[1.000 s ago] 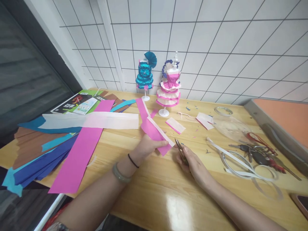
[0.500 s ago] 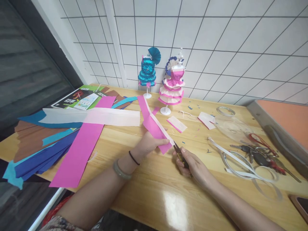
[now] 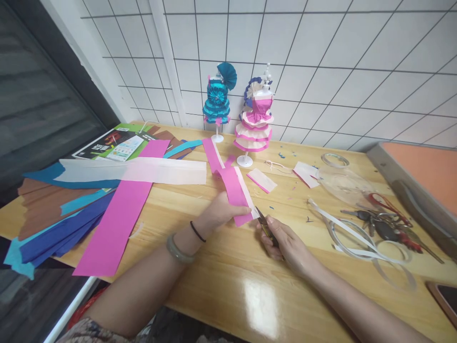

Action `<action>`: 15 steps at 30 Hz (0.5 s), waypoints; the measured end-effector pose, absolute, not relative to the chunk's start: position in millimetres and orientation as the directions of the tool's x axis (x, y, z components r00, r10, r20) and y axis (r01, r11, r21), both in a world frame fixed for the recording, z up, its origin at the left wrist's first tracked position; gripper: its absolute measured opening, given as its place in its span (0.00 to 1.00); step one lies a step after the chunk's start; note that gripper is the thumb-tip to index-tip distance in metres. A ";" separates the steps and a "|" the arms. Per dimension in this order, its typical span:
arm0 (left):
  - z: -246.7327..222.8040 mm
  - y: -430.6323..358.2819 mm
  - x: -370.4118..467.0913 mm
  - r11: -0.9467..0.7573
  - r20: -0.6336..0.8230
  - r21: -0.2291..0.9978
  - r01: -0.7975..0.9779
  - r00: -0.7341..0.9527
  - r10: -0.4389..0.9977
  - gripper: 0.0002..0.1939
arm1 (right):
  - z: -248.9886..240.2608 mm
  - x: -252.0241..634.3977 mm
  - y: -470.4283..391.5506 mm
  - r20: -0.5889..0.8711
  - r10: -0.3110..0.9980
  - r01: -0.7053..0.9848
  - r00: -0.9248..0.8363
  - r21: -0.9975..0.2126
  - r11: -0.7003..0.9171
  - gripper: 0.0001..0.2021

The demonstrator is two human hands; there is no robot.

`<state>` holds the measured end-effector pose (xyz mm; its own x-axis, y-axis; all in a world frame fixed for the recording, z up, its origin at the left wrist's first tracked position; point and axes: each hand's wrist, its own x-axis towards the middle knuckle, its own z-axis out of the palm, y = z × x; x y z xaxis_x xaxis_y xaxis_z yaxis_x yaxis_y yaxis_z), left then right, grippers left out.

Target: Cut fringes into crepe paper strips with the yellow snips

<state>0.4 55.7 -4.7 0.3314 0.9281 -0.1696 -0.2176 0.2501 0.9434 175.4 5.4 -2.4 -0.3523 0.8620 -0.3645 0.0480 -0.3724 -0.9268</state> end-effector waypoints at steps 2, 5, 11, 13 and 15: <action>-4.7 55.5 0.9 0.243 -0.163 0.942 -0.232 0.318 0.934 0.15 | -1.8 174.4 5.0 -0.371 0.863 0.039 -0.343 -0.924 -0.381 0.22; -4.3 55.8 1.6 0.240 -0.160 0.936 -0.256 0.297 0.941 0.16 | -3.3 173.8 5.0 -0.391 0.857 -0.010 -0.335 -0.908 -0.418 0.22; -2.6 56.3 2.8 0.294 -0.205 0.914 -0.279 0.308 0.929 0.17 | -9.5 174.6 5.4 -0.426 0.826 -0.151 -0.368 -0.849 -0.506 0.20; -3.2 56.1 3.5 0.295 -0.208 0.905 -0.307 0.285 0.936 0.17 | -10.1 173.9 4.7 -0.413 0.825 -0.174 -0.387 -0.845 -0.505 0.20; -4.4 55.8 4.4 0.298 -0.214 0.896 -0.330 0.268 0.939 0.18 | -10.6 172.9 3.7 -0.393 0.828 -0.191 -0.401 -0.848 -0.495 0.19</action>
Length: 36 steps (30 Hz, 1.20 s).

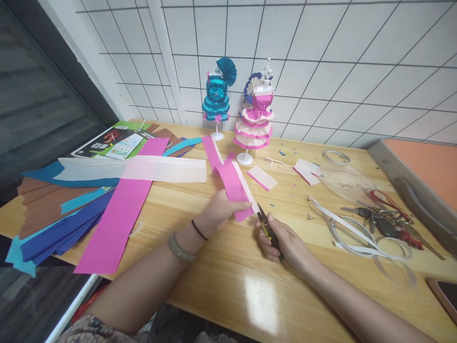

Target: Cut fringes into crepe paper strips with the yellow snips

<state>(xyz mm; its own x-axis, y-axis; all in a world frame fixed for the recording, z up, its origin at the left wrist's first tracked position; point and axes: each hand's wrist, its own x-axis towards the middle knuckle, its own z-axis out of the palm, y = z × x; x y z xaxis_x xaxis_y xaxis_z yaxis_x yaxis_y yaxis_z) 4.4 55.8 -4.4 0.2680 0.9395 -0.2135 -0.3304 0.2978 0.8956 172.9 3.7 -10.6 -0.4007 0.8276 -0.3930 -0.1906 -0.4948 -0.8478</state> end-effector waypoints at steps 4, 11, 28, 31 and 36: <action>-6.3 55.4 6.2 0.286 -0.203 0.902 -0.322 0.269 0.942 0.17 | -12.5 171.9 2.5 -0.373 0.826 -0.188 -0.423 -0.855 -0.483 0.18; -7.5 54.5 7.0 0.283 -0.197 0.913 -0.294 0.291 0.936 0.16 | -11.5 172.1 1.8 -0.356 0.837 -0.157 -0.414 -0.879 -0.451 0.19; -9.0 54.3 9.0 0.288 -0.208 0.917 -0.274 0.287 0.935 0.16 | -13.5 173.1 2.5 -0.371 0.844 -0.123 -0.386 -0.886 -0.446 0.19; -10.9 55.1 8.7 0.290 -0.217 0.923 -0.253 0.281 0.935 0.16 | -13.2 172.5 2.8 -0.366 0.849 -0.121 -0.382 -0.891 -0.438 0.19; -12.8 56.0 9.0 0.291 -0.225 0.928 -0.233 0.273 0.935 0.16 | -13.5 171.9 3.3 -0.377 0.851 -0.114 -0.367 -0.889 -0.443 0.19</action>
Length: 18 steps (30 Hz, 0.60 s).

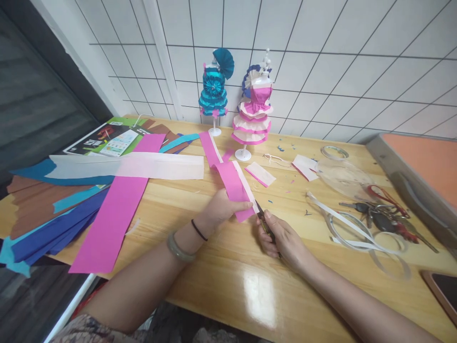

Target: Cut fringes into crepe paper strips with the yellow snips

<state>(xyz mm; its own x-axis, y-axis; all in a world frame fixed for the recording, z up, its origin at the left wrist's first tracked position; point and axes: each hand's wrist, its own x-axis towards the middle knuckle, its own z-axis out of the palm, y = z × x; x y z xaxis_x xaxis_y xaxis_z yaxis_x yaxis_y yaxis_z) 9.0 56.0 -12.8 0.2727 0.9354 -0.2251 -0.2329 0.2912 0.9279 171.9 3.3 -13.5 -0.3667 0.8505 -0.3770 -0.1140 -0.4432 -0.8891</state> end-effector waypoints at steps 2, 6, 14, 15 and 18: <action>-12.4 55.8 9.6 0.297 -0.229 0.923 -0.246 0.270 0.935 0.16 | -14.2 172.2 3.4 -0.373 0.852 -0.111 -0.367 -0.892 -0.438 0.19; -10.6 54.8 10.3 0.300 -0.228 0.914 -0.273 0.268 0.936 0.16 | -14.9 173.1 3.0 -0.368 0.855 -0.108 -0.364 -0.896 -0.431 0.19; -9.1 53.8 9.6 0.307 -0.234 0.911 -0.276 0.269 0.934 0.15 | -10.8 170.6 3.3 -0.381 0.852 -0.110 -0.359 -0.889 -0.444 0.19; -9.1 53.8 9.6 0.308 -0.235 0.911 -0.274 0.268 0.934 0.15 | -10.1 170.3 3.4 -0.382 0.852 -0.109 -0.357 -0.889 -0.445 0.19; -9.1 53.4 9.9 0.311 -0.236 0.909 -0.278 0.271 0.933 0.15 | -9.0 169.8 3.5 -0.391 0.852 -0.110 -0.349 -0.886 -0.451 0.19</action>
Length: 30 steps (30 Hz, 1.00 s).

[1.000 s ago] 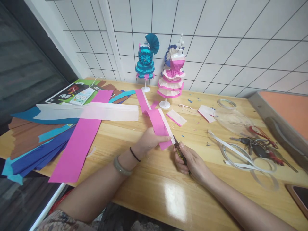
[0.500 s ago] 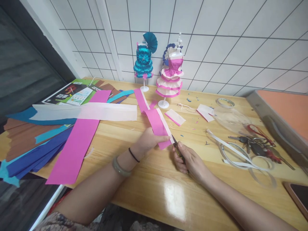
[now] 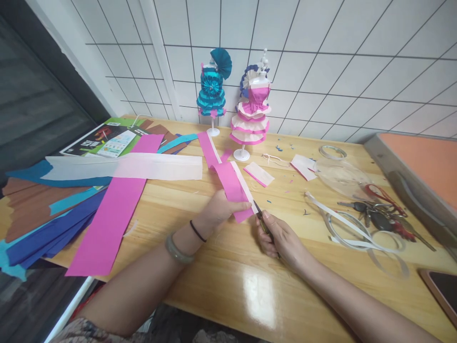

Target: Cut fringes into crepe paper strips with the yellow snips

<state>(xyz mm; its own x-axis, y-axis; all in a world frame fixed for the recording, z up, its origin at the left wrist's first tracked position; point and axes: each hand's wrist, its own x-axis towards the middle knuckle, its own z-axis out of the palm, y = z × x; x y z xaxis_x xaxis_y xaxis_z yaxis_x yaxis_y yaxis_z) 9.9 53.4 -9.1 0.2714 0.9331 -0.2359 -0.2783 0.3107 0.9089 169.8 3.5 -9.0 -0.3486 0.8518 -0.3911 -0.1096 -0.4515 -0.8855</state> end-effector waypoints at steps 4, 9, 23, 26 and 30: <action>-9.2 52.5 10.3 0.309 -0.233 0.906 -0.288 0.272 0.934 0.15 | -10.5 170.4 3.5 -0.391 0.853 -0.117 -0.346 -0.884 -0.452 0.19; -9.6 52.6 10.3 0.310 -0.233 0.908 -0.283 0.275 0.933 0.15 | -11.4 171.0 3.1 -0.392 0.857 -0.106 -0.336 -0.888 -0.448 0.19; -5.7 50.9 11.7 0.328 -0.231 0.890 -0.316 0.307 0.923 0.14 | -14.3 170.4 2.7 -0.384 0.864 -0.139 -0.327 -0.884 -0.446 0.18; -4.6 50.2 10.9 0.327 -0.232 0.898 -0.293 0.314 0.921 0.14 | -15.2 170.8 3.2 -0.382 0.861 -0.149 -0.335 -0.881 -0.449 0.19; -6.7 51.3 9.1 0.298 -0.209 0.917 -0.266 0.316 0.926 0.14 | -14.7 171.7 3.3 -0.381 0.856 -0.164 -0.348 -0.875 -0.456 0.19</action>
<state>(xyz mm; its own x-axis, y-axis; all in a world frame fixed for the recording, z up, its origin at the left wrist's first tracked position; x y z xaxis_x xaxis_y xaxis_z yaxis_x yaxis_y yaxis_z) 9.1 51.3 -6.7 0.3156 0.9255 -0.2093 -0.2664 0.2981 0.9166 171.7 3.3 -14.7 -0.3484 0.8564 -0.3812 -0.1640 -0.4560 -0.8747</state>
